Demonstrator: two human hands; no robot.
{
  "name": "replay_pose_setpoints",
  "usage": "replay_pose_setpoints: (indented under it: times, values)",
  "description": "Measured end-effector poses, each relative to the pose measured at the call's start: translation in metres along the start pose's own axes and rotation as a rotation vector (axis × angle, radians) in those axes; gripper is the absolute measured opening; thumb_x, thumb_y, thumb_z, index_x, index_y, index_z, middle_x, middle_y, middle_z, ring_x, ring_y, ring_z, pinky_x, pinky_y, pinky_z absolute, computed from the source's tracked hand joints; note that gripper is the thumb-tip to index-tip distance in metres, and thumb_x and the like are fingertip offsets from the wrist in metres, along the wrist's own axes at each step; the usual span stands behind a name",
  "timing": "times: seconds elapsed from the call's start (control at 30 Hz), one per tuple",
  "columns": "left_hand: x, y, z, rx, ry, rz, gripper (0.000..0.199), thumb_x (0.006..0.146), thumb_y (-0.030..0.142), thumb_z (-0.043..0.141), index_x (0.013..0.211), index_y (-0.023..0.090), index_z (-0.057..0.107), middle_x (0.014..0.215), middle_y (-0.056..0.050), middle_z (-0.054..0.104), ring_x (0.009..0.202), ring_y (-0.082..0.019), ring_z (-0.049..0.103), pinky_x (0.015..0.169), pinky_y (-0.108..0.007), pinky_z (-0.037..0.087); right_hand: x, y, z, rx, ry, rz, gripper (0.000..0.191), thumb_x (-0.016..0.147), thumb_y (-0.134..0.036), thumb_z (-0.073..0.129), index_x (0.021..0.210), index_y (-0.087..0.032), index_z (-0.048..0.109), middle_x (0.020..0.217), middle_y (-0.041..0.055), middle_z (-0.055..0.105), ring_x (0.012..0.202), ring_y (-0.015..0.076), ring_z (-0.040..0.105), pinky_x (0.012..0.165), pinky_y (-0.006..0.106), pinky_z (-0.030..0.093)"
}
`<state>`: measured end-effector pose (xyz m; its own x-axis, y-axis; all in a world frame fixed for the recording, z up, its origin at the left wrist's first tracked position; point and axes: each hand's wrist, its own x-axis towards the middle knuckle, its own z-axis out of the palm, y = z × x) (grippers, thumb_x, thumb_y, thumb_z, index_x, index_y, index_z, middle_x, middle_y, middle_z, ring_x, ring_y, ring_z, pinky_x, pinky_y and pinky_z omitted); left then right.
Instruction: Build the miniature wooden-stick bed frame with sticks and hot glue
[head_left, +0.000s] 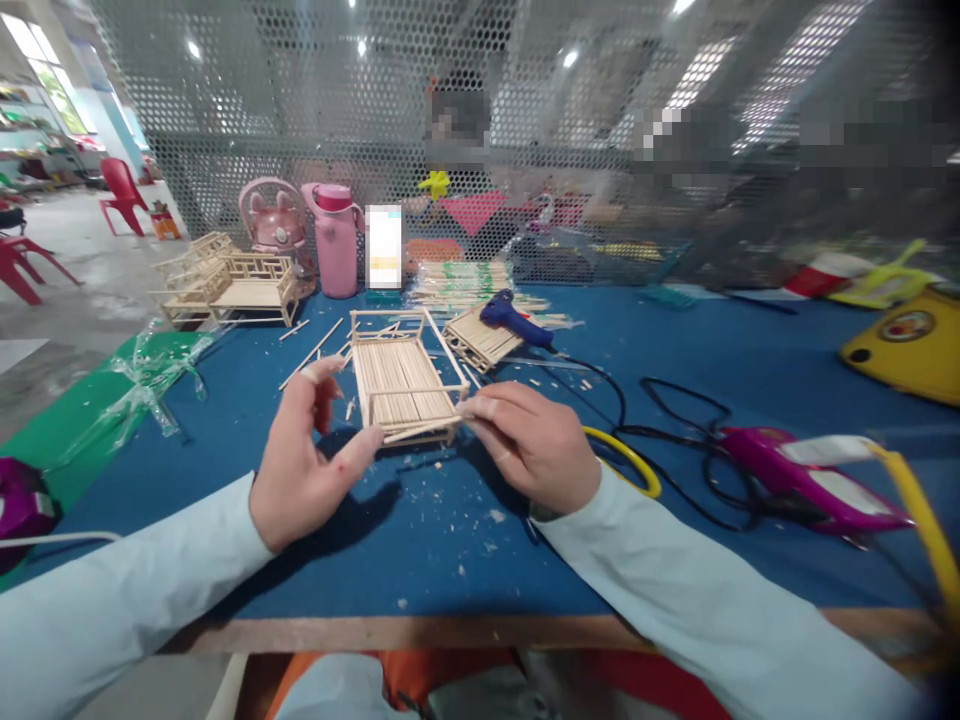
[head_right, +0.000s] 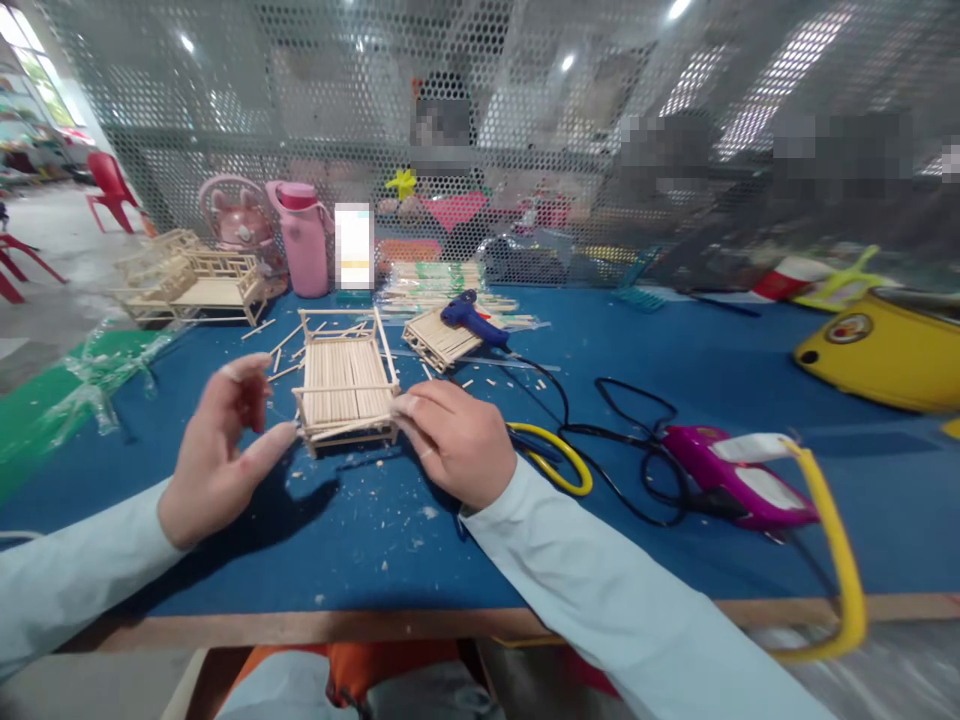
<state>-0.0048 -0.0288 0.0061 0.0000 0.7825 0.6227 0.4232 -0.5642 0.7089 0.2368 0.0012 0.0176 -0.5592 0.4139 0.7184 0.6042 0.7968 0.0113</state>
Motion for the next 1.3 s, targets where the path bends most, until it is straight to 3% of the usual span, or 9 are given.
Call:
replay_pose_setpoints:
  times: [0.07,0.13,0.37,0.57,0.7,0.83,1.0,1.13,1.3]
  values:
    - [-0.005,0.009,-0.005,0.024,0.027,0.27,0.042,0.076,0.026,0.063,0.116,0.021,0.048,0.095,-0.004,0.051,0.082,-0.017,0.048,0.073,-0.032,0.044,0.001,-0.002,-0.005,0.008,-0.02,-0.063,0.017,0.086,-0.012,0.049,0.094,-0.016,0.064,0.085,0.0094,0.069,0.079,0.0164,0.063,0.07,0.027,0.053]
    - [-0.009,0.023,-0.006,0.053,-0.196,0.384,0.021,0.081,0.021,0.057,0.102,0.021,0.053,0.092,-0.004,0.055,0.085,-0.018,0.052,0.077,-0.031,0.044,0.001,-0.009,-0.011,-0.007,-0.024,-0.143,0.02,0.088,-0.01,0.046,0.095,-0.015,0.064,0.084,0.0095,0.07,0.076,0.0162,0.062,0.064,0.026,0.051]
    - [-0.008,0.05,0.025,0.094,-0.771,-0.156,0.029,0.093,0.031,0.033,0.081,0.017,0.055,0.077,-0.004,0.062,0.07,-0.017,0.056,0.067,-0.029,0.043,-0.009,-0.044,-0.022,-0.126,0.005,-0.199,0.02,0.091,-0.014,0.046,0.089,-0.013,0.066,0.076,0.0085,0.07,0.066,0.0162,0.059,0.056,0.026,0.046]
    - [-0.008,0.036,0.051,-0.106,-0.745,-0.26,0.033,0.092,0.035,0.034,0.069,0.017,0.047,0.065,0.001,0.049,0.064,-0.013,0.045,0.06,-0.025,0.034,-0.029,-0.041,-0.025,-0.162,-0.065,0.088,0.019,0.091,-0.019,0.045,0.1,-0.016,0.061,0.086,0.0084,0.071,0.076,0.017,0.065,0.066,0.027,0.05]
    - [-0.014,0.024,0.054,-0.253,-0.64,-0.292,0.033,0.092,0.037,0.035,0.079,0.015,0.056,0.068,0.001,0.049,0.067,-0.013,0.044,0.065,-0.025,0.035,-0.033,-0.042,-0.026,-0.347,-0.388,0.612,0.021,0.084,-0.039,0.057,0.088,-0.019,0.06,0.074,0.0057,0.069,0.064,0.0207,0.065,0.055,0.029,0.043]
    - [-0.016,0.022,0.05,-0.368,-0.639,-0.341,0.034,0.092,0.038,0.037,0.086,0.013,0.06,0.062,0.003,0.043,0.061,-0.012,0.04,0.06,-0.024,0.034,-0.029,-0.041,-0.024,-0.335,-0.623,0.808,0.014,0.084,-0.03,0.051,0.076,-0.021,0.056,0.07,0.0071,0.068,0.066,0.0236,0.065,0.054,0.029,0.035]
    - [-0.015,0.025,0.047,-0.442,-0.589,-0.277,0.03,0.091,0.036,0.039,0.09,0.014,0.059,0.069,0.001,0.05,0.067,-0.013,0.046,0.069,-0.026,0.04,-0.035,-0.037,-0.041,-0.268,-0.368,0.929,0.021,0.09,-0.027,0.033,0.084,-0.02,0.052,0.074,0.0072,0.064,0.069,0.0202,0.062,0.059,0.029,0.04]
    - [-0.015,0.026,0.046,-0.412,-0.537,-0.156,0.028,0.091,0.035,0.041,0.08,0.016,0.058,0.103,-0.01,0.058,0.102,-0.02,0.052,0.093,-0.033,0.039,-0.043,-0.056,-0.061,0.331,0.203,1.214,0.025,0.085,-0.048,0.046,0.082,-0.024,0.047,0.055,-0.006,0.044,0.043,0.0109,0.04,0.041,0.022,0.033]
    - [-0.019,0.028,0.045,-0.521,-0.75,-0.115,0.031,0.091,0.04,0.041,0.079,0.017,0.058,0.117,-0.011,0.055,0.134,-0.023,0.03,0.107,-0.038,0.028,-0.037,-0.096,-0.056,0.941,0.517,1.324,0.037,0.074,-0.051,0.065,0.072,-0.024,0.039,0.049,-0.012,0.025,0.036,0.0049,0.02,0.032,0.014,0.02]
